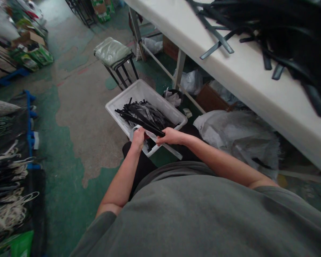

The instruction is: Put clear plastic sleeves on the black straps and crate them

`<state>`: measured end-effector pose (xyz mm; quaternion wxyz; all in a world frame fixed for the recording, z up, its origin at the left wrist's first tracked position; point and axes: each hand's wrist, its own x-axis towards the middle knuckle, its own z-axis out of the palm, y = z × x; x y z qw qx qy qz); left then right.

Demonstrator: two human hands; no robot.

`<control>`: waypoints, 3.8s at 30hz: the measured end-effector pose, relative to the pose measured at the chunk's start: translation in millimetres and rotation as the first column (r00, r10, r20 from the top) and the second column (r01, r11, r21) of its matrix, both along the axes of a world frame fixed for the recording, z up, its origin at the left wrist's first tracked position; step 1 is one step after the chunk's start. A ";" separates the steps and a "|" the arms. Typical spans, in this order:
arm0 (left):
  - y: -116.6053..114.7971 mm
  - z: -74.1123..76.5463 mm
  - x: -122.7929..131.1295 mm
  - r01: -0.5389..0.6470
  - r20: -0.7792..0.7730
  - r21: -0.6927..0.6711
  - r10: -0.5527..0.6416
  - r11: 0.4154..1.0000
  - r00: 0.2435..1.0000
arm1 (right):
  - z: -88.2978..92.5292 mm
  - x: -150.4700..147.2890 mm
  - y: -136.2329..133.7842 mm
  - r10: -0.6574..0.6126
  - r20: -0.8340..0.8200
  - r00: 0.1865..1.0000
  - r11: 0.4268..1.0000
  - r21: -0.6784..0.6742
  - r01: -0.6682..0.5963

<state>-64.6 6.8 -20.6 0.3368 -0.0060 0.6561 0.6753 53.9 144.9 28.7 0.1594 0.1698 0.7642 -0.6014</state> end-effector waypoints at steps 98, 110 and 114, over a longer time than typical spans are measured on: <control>-21.4 1.3 83.4 0.568 0.093 -0.112 -0.561 0.815 0.823 | -18.3 -28.6 32.0 -0.336 -0.264 0.904 0.878 0.259 0.402; -19.7 -9.6 75.3 0.618 0.142 -0.118 -0.602 0.778 0.786 | -2.7 -30.1 34.2 -0.327 -0.351 0.877 0.863 0.267 0.429; -25.0 -3.4 84.4 0.577 0.285 0.011 -0.555 0.817 0.781 | -3.3 -24.5 32.0 -0.436 -0.248 0.865 0.863 0.158 0.480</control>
